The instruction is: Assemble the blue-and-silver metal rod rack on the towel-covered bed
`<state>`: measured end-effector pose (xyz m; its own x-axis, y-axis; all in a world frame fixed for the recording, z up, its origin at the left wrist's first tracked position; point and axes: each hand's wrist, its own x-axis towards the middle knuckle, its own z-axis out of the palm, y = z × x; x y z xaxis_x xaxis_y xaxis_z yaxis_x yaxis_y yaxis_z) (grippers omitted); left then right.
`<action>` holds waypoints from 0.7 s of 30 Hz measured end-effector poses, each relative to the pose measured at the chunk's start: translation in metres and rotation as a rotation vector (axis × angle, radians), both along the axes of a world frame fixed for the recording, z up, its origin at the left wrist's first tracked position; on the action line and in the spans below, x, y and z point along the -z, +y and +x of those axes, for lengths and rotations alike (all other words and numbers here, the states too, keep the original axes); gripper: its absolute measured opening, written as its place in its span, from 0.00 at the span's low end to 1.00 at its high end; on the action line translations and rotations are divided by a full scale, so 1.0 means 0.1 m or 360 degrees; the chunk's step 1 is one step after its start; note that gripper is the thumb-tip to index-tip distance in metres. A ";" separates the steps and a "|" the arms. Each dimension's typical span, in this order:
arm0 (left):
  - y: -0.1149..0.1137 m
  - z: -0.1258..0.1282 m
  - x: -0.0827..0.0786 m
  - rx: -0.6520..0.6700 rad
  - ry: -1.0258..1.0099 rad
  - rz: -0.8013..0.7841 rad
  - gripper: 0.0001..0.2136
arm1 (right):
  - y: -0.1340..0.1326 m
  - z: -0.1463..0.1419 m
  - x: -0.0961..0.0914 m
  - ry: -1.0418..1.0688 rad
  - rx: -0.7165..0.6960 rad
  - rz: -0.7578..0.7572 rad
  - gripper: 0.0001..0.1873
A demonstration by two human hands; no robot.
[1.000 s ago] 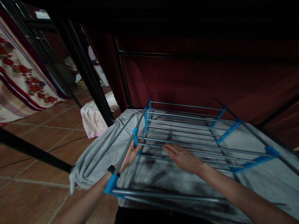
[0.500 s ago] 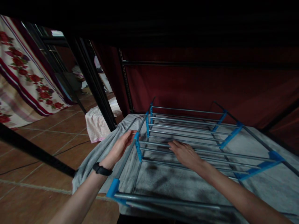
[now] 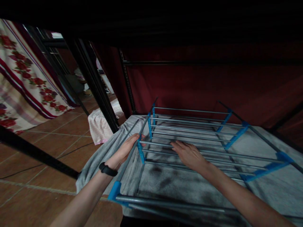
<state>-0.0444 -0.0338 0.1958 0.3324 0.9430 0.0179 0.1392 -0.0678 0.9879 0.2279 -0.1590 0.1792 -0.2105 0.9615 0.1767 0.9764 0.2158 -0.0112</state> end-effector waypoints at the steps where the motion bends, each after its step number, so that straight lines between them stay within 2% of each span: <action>1: 0.00 0.00 0.00 0.0006 -0.0015 -0.0040 0.22 | 0.00 0.00 0.00 0.0001 0.0002 0.0000 0.22; 11: 0.04 0.01 0.04 -0.0017 -0.0125 -0.0270 0.20 | 0.03 0.02 -0.03 0.0009 -0.0032 -0.0089 0.21; 17: -0.02 0.01 -0.03 -0.0011 -0.0085 -0.0145 0.20 | 0.04 0.03 -0.02 0.0015 -0.0036 -0.0095 0.21; 21: 0.06 -0.02 0.03 0.0030 -0.0057 -0.0123 0.22 | 0.06 0.03 -0.02 0.0033 -0.0034 -0.0064 0.20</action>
